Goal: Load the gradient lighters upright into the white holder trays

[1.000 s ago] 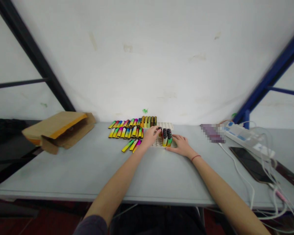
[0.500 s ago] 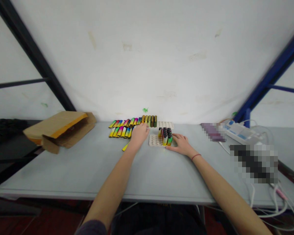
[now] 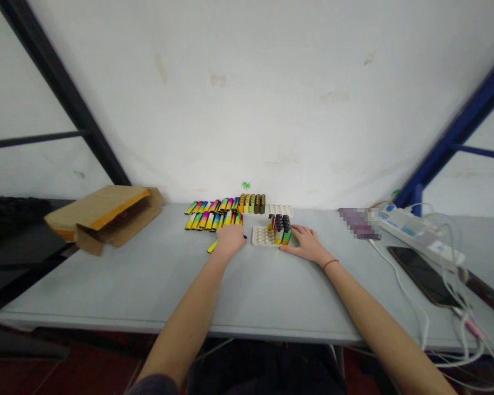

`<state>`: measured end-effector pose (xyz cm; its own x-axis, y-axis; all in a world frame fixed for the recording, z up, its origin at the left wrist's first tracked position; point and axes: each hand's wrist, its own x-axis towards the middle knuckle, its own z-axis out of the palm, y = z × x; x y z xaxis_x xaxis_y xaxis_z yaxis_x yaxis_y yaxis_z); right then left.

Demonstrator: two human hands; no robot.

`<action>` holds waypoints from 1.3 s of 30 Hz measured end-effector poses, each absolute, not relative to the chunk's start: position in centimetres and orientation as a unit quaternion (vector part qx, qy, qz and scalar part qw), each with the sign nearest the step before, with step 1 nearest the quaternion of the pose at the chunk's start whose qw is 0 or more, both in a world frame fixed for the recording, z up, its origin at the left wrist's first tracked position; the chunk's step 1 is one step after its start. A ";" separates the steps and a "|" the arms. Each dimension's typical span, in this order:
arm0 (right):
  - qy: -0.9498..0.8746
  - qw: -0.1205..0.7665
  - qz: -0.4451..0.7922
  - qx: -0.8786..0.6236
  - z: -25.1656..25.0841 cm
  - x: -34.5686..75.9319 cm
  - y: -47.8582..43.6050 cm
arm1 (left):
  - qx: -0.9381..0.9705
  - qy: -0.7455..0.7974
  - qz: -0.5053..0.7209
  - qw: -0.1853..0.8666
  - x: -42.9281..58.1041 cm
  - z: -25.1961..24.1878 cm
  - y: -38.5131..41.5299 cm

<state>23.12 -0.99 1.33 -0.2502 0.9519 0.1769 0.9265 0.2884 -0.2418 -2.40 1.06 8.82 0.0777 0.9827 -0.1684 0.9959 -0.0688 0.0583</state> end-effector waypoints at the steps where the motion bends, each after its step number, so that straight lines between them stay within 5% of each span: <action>1: -0.789 0.144 0.044 -0.595 1.3 23.1 -1.0 | 0.729 0.679 -0.035 0.084 -2.4 8.8 1.1; 6: -0.790 0.145 0.044 -0.594 1.3 23.2 -0.9 | 0.720 0.670 0.081 0.161 -3.1 8.6 2.4; 12: -0.791 0.145 0.044 -0.592 1.4 23.2 -1.0 | 0.511 0.535 0.405 0.537 -2.0 7.5 3.9; 15: -0.792 0.143 0.045 -0.592 1.5 23.2 -1.0 | 0.428 0.462 0.462 0.625 -1.1 7.3 3.6; 27: -0.789 0.147 0.040 -0.594 1.4 23.1 -1.0 | 0.323 0.368 0.534 0.689 1.0 7.3 2.5; 39: -0.790 0.144 0.033 -0.595 1.2 23.3 -0.9 | 0.328 0.425 0.566 0.626 1.7 7.5 2.0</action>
<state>23.25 -0.93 1.21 -0.2495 0.9499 0.1880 0.9310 0.2888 -0.2233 1.74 2.02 7.51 -0.0012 0.9871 -0.1600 -0.4290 0.1440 0.8917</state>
